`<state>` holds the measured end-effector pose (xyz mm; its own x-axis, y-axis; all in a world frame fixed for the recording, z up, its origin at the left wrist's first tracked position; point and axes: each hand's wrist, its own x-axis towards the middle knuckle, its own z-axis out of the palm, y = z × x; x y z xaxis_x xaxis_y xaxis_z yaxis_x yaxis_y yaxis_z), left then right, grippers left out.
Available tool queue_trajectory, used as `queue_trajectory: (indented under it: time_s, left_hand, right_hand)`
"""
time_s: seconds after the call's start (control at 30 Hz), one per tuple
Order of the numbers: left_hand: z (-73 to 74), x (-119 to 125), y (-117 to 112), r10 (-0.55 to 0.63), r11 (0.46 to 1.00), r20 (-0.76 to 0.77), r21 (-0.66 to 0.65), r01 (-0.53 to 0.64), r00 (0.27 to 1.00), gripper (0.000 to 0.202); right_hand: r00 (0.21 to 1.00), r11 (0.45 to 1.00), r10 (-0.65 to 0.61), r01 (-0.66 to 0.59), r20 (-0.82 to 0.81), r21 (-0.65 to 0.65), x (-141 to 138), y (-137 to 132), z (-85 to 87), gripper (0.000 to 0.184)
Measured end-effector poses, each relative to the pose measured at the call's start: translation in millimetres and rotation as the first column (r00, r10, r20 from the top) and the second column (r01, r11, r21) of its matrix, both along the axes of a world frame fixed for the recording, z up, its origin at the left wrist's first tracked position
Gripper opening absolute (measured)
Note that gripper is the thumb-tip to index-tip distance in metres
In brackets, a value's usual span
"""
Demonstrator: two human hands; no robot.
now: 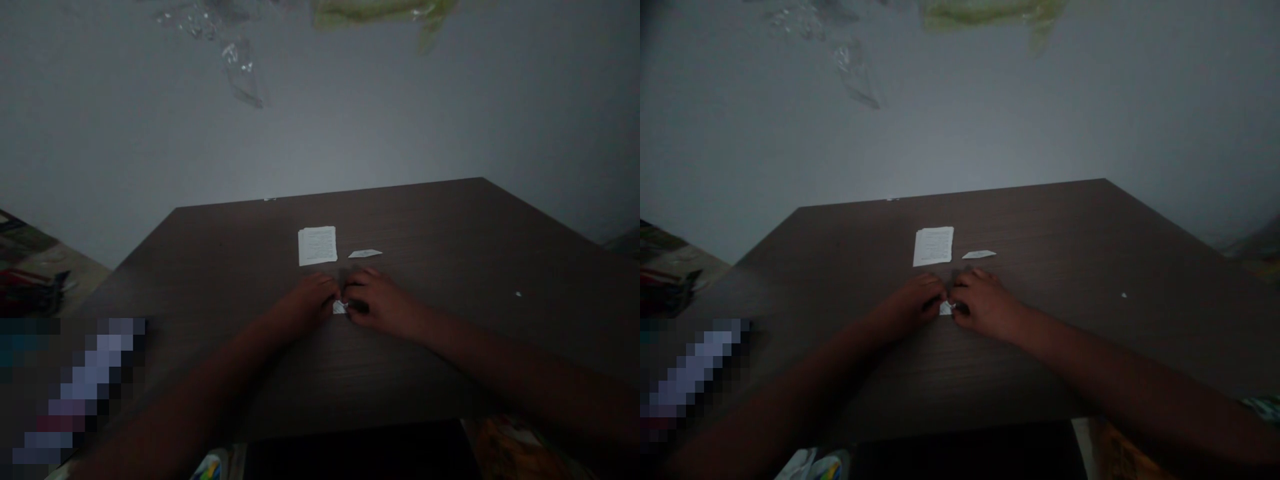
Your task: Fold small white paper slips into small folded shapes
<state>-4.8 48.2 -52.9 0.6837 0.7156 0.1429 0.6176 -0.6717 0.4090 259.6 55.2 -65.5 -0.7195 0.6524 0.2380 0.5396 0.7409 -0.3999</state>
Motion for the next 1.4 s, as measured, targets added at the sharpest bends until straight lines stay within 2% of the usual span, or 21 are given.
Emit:
queue_trajectory:
  time_s: [0.27, 0.43, 0.57, 0.73, 0.97, 1.13, 1.23, 1.4]
  left_hand:
    - [5.9, -5.3, 3.6, -0.056, 0.998, -0.043, 0.0, 0.056, 0.997, 0.022]
    - [13.0, -9.6, -6.0, -0.066, 0.996, -0.143, 0.046, 0.073, 0.988, 0.018]
    - [12.5, -6.1, -11.5, -0.034, 0.995, -0.189, 0.09, 0.051, 0.981, 0.013]
    - [10.9, -2.5, -13.3, 0.0, 0.999, -0.146, 0.048, 0.008, 0.989, 0.012]
    - [20.1, 5.2, -20.5, 0.042, 0.998, -0.212, -0.033, -0.05, 0.976, 0.01]
    - [20.2, 6.7, -20.7, 0.058, 0.997, -0.174, -0.045, -0.067, 0.983, 0.012]
    - [20.1, 7.7, -22.0, 0.072, 0.996, -0.174, -0.03, -0.079, 0.982, 0.013]
    - [22.4, 10.2, -25.0, 0.109, 0.994, -0.257, 0.04, -0.102, 0.96, 0.011]
  right_hand:
    - [1.0, 1.0, 0.005, -0.005, 0.0, -0.017, -0.2, 1.3, 1.8, 0.01]
    - [1.0, 1.0, -0.006, 0.005, -0.015, -0.025, -0.8, 3.0, 1.6, 0.006]
    - [0.999, 0.999, -0.046, 0.046, -0.014, -0.005, -6.2, -1.2, 0.7, 0.006]
    - [0.991, 0.992, -0.128, 0.127, 0.041, 0.024, -13.1, -9.5, -0.5, 0.013]
    - [0.991, 0.994, -0.106, 0.105, 0.088, 0.005, -10.8, -9.8, 3.6, 0.009]
    - [0.99, 0.995, -0.097, 0.098, 0.099, 0.0, -9.7, -9.4, 3.6, 0.008]
    - [0.993, 0.996, -0.09, 0.089, 0.081, 0.01, -9.6, -7.9, 2.0, 0.009]
    - [0.993, 0.995, -0.1, 0.1, 0.068, 0.003, -8.5, -0.9, 0.0, 0.014]
